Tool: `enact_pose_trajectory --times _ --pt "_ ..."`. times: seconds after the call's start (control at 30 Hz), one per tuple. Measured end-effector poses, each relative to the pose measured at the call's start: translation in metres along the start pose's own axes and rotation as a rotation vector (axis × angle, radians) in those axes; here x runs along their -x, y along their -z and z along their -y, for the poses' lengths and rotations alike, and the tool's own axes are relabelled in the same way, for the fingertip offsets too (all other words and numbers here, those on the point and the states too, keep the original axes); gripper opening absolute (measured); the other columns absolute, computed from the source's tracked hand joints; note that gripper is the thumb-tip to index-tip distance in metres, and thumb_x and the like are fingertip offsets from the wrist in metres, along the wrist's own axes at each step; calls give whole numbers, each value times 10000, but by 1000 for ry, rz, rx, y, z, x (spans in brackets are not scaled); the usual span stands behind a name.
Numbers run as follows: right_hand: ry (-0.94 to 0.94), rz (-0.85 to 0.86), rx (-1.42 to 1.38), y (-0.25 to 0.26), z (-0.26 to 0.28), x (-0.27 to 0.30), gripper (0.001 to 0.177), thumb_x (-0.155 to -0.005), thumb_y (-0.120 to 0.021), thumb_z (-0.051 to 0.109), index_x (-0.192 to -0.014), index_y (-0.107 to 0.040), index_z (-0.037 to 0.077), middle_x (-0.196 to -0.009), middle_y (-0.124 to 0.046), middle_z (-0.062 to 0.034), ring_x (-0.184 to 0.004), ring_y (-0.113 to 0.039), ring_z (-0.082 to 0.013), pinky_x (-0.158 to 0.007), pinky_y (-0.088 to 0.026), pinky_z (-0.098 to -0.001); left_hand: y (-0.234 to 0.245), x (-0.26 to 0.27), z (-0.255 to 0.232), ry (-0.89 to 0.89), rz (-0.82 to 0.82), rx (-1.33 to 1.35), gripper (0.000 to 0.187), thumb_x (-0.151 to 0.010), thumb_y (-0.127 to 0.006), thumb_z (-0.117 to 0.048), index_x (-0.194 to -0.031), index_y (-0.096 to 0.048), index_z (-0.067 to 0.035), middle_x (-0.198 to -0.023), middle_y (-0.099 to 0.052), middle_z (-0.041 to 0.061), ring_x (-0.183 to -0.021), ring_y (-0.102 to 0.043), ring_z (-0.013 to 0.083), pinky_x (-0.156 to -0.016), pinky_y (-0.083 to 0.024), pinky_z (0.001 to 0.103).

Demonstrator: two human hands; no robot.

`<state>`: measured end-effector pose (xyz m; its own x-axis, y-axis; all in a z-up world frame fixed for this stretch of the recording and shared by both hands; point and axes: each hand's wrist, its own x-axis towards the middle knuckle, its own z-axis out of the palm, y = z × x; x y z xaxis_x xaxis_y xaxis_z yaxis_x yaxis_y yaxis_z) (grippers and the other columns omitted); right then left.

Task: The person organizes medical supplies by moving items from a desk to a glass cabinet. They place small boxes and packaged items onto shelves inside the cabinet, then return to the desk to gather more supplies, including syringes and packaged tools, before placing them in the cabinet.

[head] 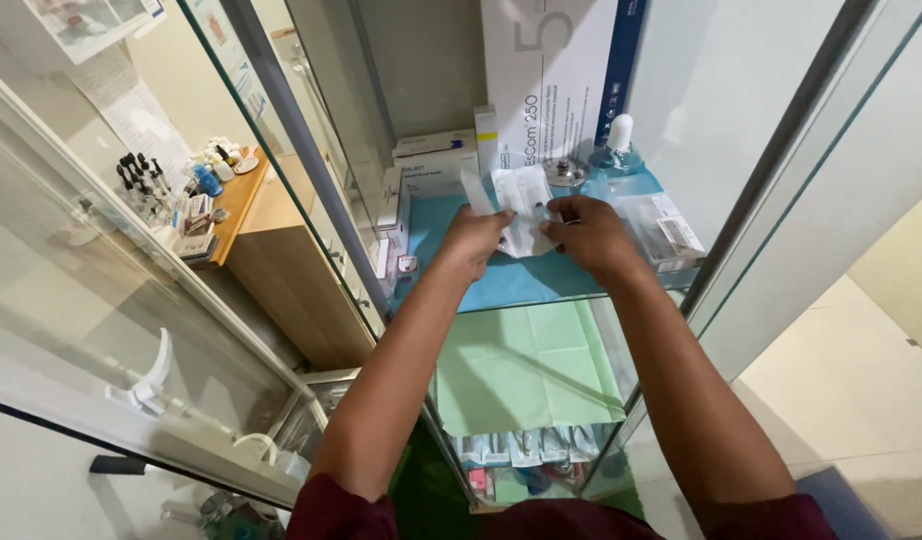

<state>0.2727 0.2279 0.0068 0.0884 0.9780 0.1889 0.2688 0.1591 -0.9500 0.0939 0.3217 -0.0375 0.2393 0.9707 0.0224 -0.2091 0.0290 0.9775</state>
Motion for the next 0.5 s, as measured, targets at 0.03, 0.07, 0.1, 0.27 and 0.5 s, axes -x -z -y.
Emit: enact_pose_trajectory --times 0.03,0.07,0.1,0.27,0.5 --pt "-24 -23 35 -1 2 0 445 -859 -759 127 -1270 -656 -9 -1123 -732 -115 -899 -686 -179 -728 -568 -324 0 1 -1 -14 -25 -108 317 -905 -711 -105 -1180 -713 53 -1032 -766 158 -796 -706 226 -663 -553 396" --pt "-49 -47 70 -1 4 -1 435 -872 -758 137 -1267 -651 -11 -1116 -734 -118 -896 -686 -184 -731 -569 -323 0 2 -2 -29 -50 -215 324 -896 -743 -109 -1164 -743 73 -1026 -779 171 -781 -697 217 -662 -543 376" --pt "-49 -47 71 -2 0 -4 435 -872 -758 137 -1267 -651 -11 -1116 -734 -118 -896 -686 -184 -731 -569 -323 1 4 -4 -29 -49 -215 324 -896 -743 -109 -1164 -743 73 -1026 -779 171 -781 -697 217 -662 -543 376" --pt "140 -120 446 -3 -7 -4 448 -859 -803 206 -1242 -701 -3 -1169 -734 -156 -973 -685 -231 -862 -548 -376 -6 40 -39 -13 -229 -500 611 -775 -814 -144 -1293 -543 33 -1067 -738 161 -854 -741 229 -737 -615 392" --pt "168 43 412 -8 10 15 347 -1014 -644 294 -1297 -695 100 -1171 -746 -176 -1017 -730 -321 -888 -553 -412 0 50 -44 -172 -299 -648 773 -641 -897 -150 -1277 -497 30 -1152 -721 231 -1058 -725 345 -891 -588 397"
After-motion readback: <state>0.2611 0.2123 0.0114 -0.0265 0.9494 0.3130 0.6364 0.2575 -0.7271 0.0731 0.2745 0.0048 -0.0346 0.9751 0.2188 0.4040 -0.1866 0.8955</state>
